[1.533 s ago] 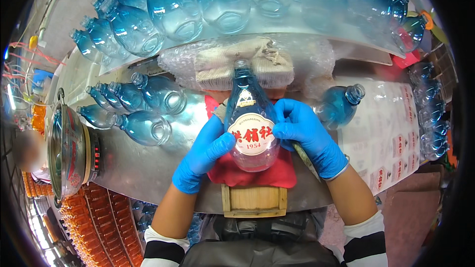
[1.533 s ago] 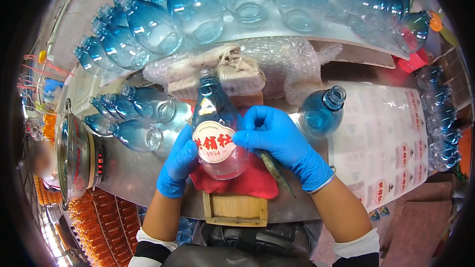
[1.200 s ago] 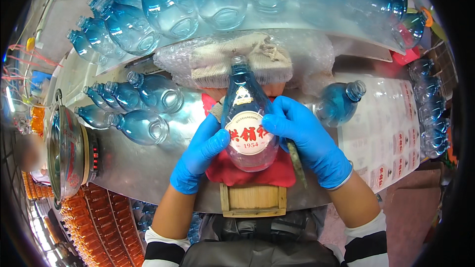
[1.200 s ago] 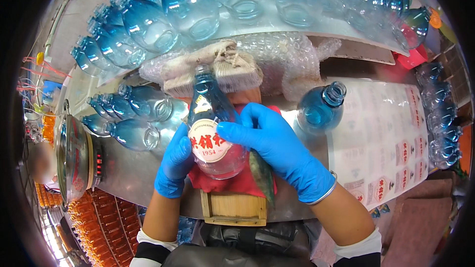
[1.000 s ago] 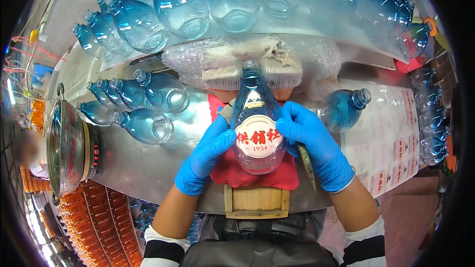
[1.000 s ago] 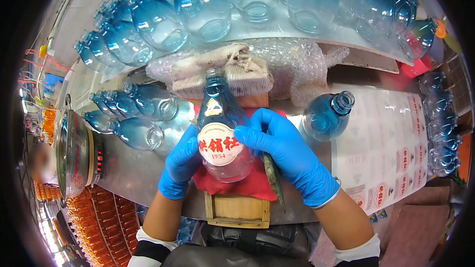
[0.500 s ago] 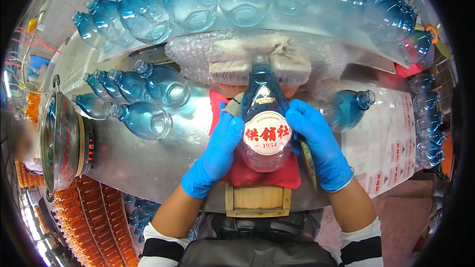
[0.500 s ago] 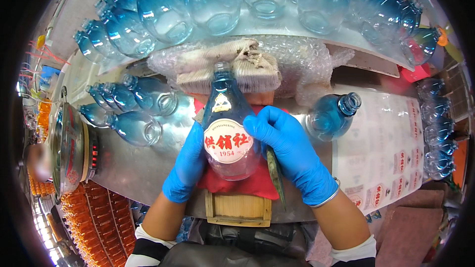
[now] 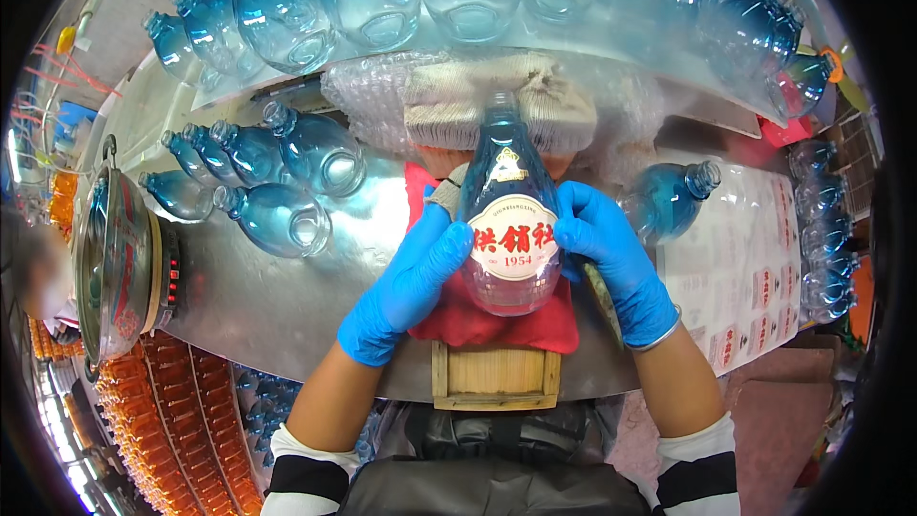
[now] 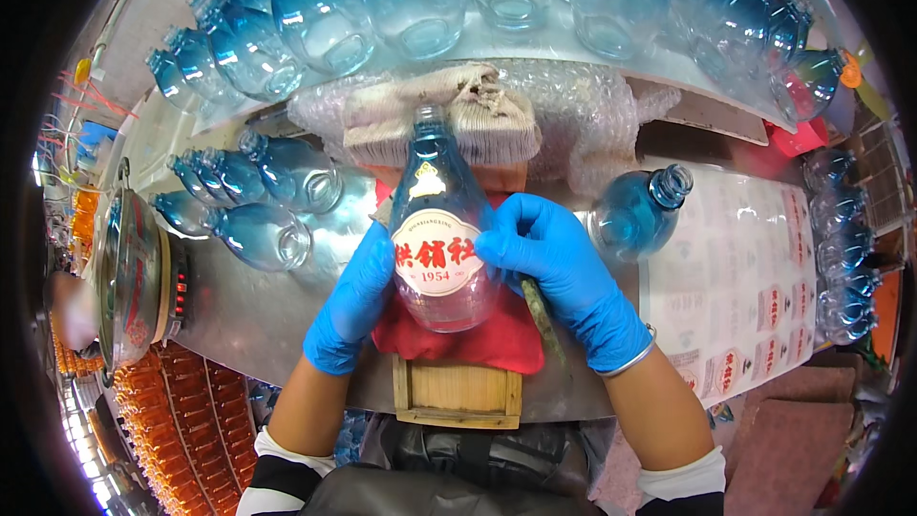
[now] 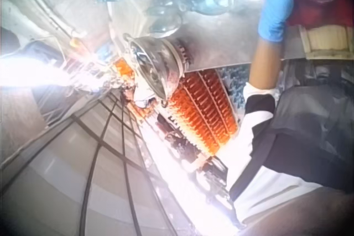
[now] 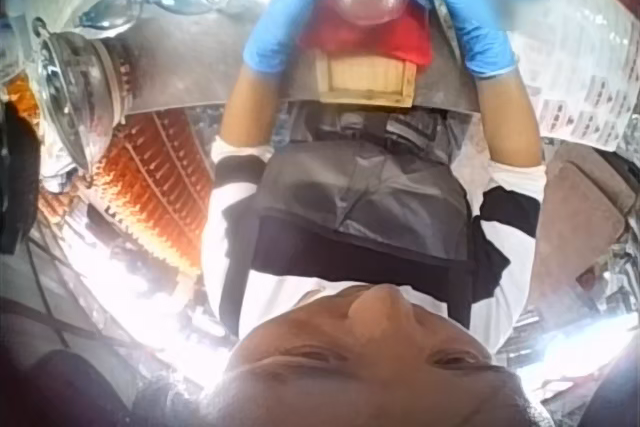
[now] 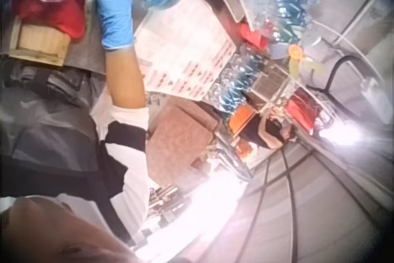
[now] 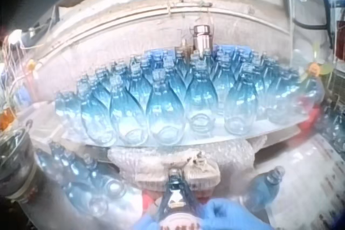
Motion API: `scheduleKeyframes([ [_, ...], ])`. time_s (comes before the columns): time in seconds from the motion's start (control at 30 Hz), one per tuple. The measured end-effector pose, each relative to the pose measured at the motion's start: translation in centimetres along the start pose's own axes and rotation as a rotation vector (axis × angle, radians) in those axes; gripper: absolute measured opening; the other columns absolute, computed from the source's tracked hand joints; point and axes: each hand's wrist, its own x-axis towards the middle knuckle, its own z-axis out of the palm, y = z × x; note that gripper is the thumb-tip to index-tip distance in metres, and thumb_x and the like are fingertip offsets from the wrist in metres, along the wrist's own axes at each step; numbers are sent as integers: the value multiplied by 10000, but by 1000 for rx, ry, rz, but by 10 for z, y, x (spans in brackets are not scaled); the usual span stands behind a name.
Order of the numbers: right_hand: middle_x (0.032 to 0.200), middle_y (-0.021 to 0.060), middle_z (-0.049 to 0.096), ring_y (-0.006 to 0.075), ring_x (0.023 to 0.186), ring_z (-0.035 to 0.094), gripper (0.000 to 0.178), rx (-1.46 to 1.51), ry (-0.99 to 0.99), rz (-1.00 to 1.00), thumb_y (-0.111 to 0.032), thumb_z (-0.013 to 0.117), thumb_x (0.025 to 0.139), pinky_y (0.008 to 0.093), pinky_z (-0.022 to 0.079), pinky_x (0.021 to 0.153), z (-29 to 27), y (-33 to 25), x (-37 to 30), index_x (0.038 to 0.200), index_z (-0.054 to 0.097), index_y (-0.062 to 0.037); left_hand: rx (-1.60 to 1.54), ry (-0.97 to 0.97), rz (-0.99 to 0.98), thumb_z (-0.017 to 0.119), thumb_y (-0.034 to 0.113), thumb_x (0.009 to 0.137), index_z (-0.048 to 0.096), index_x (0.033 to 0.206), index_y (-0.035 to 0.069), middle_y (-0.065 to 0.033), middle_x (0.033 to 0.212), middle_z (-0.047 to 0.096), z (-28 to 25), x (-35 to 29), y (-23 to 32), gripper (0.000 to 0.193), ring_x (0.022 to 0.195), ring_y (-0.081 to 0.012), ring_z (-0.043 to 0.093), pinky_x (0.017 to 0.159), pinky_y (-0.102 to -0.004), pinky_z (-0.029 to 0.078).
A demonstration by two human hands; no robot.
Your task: The person applies circular labels to the bodies of blue glass bottles. They pick up a bottle, place it on a red cloth, align a label, and smooth it down with a green tool. The process is repeated for multiple bottles in a production setting.
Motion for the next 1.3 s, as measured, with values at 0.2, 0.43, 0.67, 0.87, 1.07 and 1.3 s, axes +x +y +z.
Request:
scheduleKeyframes([
  [0.2,685,-11,565,52,589,510,174,-21,21,-23,-203,691,788,188,414,528,-2,3,1,770,564,-85,29,12,21,453,328,921,188,1404,-20,-144,1394,321,-2,5,-5,652,1284,-222,312,1074,-337,229],
  [0.43,709,5,562,67,598,519,206,-126,-52,-139,-230,688,794,200,428,555,-2,0,-4,803,556,-72,25,-46,107,482,297,907,188,1411,-16,-132,1405,317,0,-2,0,662,1296,-223,302,1080,-343,219],
  [0.67,706,4,556,78,625,525,233,-42,-7,-14,-282,666,812,206,407,540,-4,-1,-7,804,557,-76,-37,-73,89,497,312,894,167,1417,-21,-131,1434,278,-5,0,-1,702,1316,-222,272,1086,-344,197],
  [0.87,735,-19,529,82,631,497,245,483,583,105,-321,578,883,225,426,534,13,2,-32,909,562,-79,170,96,240,567,351,837,66,1443,35,-137,1429,273,11,-14,11,848,1309,-251,280,1082,-376,213],
  [1.07,896,40,597,90,788,567,172,-120,635,-439,-59,592,859,233,479,701,55,-4,-58,1023,549,-26,1287,228,391,690,489,712,336,1386,115,-259,1422,246,40,-34,10,848,1285,-377,327,1035,-607,-88],
  [1.3,718,24,567,53,662,498,223,-332,744,-524,-139,726,759,224,433,579,47,1,-31,807,545,-18,1346,262,314,654,471,751,338,1369,60,-224,1377,350,41,-33,8,806,1241,-343,404,1042,-598,-103],
])
